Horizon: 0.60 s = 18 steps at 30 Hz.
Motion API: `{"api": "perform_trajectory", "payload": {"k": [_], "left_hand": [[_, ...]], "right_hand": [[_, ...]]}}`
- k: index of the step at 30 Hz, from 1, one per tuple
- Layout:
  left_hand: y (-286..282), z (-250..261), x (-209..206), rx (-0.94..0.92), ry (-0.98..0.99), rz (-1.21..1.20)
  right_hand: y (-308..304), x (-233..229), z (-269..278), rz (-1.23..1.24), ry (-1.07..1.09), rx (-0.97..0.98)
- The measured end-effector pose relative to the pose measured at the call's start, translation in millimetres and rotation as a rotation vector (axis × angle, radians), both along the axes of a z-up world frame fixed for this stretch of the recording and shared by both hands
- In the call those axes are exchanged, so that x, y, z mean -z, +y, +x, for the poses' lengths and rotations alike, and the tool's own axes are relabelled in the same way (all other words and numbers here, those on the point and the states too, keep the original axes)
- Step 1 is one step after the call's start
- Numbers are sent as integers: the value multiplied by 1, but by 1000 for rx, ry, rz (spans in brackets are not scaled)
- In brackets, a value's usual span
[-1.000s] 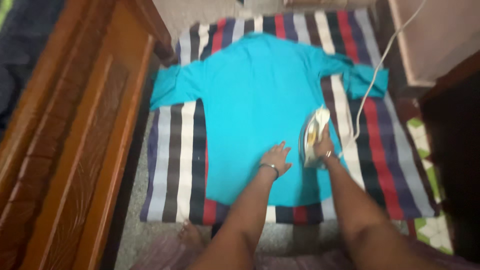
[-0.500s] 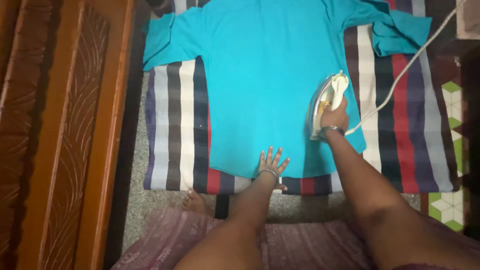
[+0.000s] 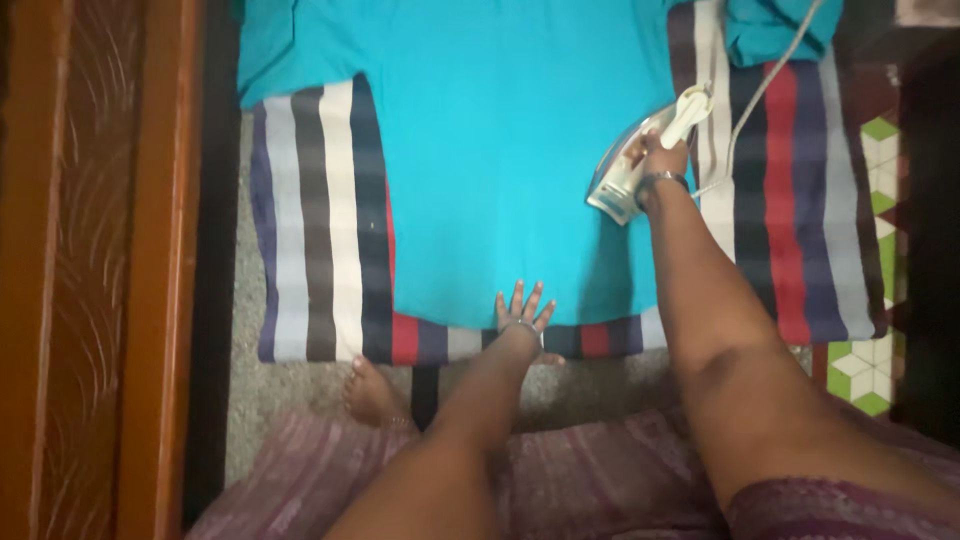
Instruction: The person irons a teal shirt laid out on a striped mat. They smooth the fabric with their hands and then use an electric iron to press the shirt, moving the iron back and forth across the surface.
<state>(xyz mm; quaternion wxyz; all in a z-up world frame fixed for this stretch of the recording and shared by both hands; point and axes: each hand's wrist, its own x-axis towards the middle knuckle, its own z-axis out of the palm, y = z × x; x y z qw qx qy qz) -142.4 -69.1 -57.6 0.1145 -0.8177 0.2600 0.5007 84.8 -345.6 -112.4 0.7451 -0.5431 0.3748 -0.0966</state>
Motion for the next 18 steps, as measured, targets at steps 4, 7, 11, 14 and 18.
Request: {"api": "perform_trajectory", "payload": {"k": [4, 7, 11, 14, 18], "left_hand": [[12, 4, 5, -35, -10, -51], [6, 8, 0, 39, 29, 46], [2, 1, 7, 54, -39, 85], [-8, -5, 25, 14, -46, 122], [-9, 0, 35, -16, 21, 176]], "right_hand": [[-13, -29, -35, 248, 84, -151], [4, -9, -50, 215, 179, -65], [65, 33, -65, -173, 432, 191], [104, 24, -71, -364, 646, 232], [90, 1, -59, -268, 766, 294]]}}
